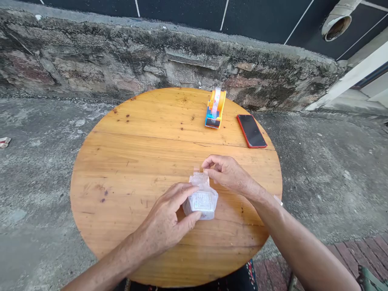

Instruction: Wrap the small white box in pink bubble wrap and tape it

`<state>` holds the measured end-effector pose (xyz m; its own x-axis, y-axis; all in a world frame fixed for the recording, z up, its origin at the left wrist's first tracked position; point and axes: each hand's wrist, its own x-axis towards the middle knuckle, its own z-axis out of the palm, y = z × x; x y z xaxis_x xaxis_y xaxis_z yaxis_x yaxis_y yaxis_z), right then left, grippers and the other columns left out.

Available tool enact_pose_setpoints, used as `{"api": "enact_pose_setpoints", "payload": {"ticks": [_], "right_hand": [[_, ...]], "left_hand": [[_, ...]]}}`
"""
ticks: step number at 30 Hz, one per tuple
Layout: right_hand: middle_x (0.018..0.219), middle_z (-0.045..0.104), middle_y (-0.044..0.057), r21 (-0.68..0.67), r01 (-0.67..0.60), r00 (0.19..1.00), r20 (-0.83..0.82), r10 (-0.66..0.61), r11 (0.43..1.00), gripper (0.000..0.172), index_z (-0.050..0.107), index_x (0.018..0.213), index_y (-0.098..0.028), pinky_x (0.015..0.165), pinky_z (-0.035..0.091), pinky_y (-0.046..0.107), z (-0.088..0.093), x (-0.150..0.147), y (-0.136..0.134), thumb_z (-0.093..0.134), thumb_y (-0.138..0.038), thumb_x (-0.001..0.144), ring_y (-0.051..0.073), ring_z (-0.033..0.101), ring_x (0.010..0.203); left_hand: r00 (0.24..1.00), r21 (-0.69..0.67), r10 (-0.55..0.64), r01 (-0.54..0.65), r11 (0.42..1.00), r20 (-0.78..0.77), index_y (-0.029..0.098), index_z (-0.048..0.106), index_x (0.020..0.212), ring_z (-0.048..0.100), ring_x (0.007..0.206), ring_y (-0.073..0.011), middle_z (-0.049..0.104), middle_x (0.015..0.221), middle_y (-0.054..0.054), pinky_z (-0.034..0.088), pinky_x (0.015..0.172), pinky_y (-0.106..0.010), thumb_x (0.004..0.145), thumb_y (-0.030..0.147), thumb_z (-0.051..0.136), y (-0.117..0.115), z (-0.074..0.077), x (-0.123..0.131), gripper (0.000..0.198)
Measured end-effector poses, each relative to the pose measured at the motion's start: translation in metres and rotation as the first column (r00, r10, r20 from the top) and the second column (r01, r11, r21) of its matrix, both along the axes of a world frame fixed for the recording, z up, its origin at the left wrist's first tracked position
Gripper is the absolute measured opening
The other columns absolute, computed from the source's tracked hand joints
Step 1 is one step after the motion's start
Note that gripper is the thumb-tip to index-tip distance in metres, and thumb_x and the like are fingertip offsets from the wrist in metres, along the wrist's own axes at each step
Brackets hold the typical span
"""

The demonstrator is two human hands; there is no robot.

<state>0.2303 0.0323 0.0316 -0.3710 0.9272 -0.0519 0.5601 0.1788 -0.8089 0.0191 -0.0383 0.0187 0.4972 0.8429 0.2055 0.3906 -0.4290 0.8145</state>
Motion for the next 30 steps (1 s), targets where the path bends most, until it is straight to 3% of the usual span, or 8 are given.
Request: {"api": "enact_pose_setpoints", "payload": {"ticks": [6, 9, 13, 22, 30], "right_hand": [[0.061, 0.059, -0.004, -0.119, 0.070, 0.997, 0.020, -0.068, 0.990, 0.012, 0.063, 0.080, -0.017, 0.049, 0.038, 0.021, -0.003, -0.003, 0.015, 0.058, -0.028, 0.080, 0.007, 0.050, 0.045], [0.056, 0.058, -0.003, -0.210, 0.032, 0.999, 0.033, -0.026, 0.977, 0.020, 0.064, 0.077, -0.017, 0.045, 0.037, 0.021, -0.005, -0.008, 0.022, 0.060, -0.036, 0.079, 0.008, 0.049, 0.043], [0.057, 0.057, -0.003, -0.266, 0.001, 0.999, -0.040, -0.012, 0.964, 0.013, 0.063, 0.074, -0.017, 0.043, 0.035, 0.020, -0.010, -0.014, 0.029, 0.061, -0.030, 0.076, 0.008, 0.048, 0.045], [0.061, 0.055, -0.004, -0.183, -0.043, 0.981, -0.193, 0.007, 0.982, 0.011, 0.062, 0.075, -0.016, 0.050, 0.036, 0.020, -0.013, -0.009, 0.026, 0.059, -0.026, 0.078, 0.007, 0.046, 0.053], [0.068, 0.058, -0.003, -0.077, -0.071, 0.977, -0.205, 0.054, 0.995, 0.011, 0.062, 0.075, -0.017, 0.057, 0.038, 0.022, 0.001, -0.007, 0.011, 0.058, -0.026, 0.082, 0.009, 0.049, 0.063]], "left_hand": [[1.000, -0.009, 0.001, -0.001, 1.000, 0.006, 0.023, 0.052, 0.122, 0.056, 0.112, -0.0184, 0.059, 0.122, -0.004, 0.047, 0.095, -0.032, 0.080, 0.015, 0.060, 0.002, 0.001, 0.000, 0.044], [1.000, -0.002, -0.022, 0.022, 1.000, 0.002, 0.023, 0.054, 0.120, 0.055, 0.115, -0.0189, 0.059, 0.123, -0.005, 0.045, 0.098, -0.033, 0.077, 0.014, 0.061, 0.005, 0.002, -0.001, 0.045], [0.998, -0.020, -0.062, 0.061, 0.998, -0.008, 0.021, 0.057, 0.117, 0.057, 0.112, -0.0194, 0.061, 0.120, -0.006, 0.047, 0.096, -0.033, 0.076, 0.015, 0.063, 0.013, 0.005, -0.002, 0.043], [0.994, 0.039, -0.094, 0.097, 0.995, -0.060, 0.021, 0.059, 0.113, 0.060, 0.108, -0.0204, 0.064, 0.117, -0.006, 0.048, 0.093, -0.035, 0.076, 0.019, 0.066, 0.021, 0.008, -0.002, 0.038], [0.996, 0.026, -0.077, 0.079, 0.997, -0.050, 0.023, 0.061, 0.112, 0.059, 0.101, -0.0211, 0.066, 0.109, -0.005, 0.049, 0.087, -0.038, 0.077, 0.021, 0.067, 0.023, 0.007, 0.000, 0.036]]}}
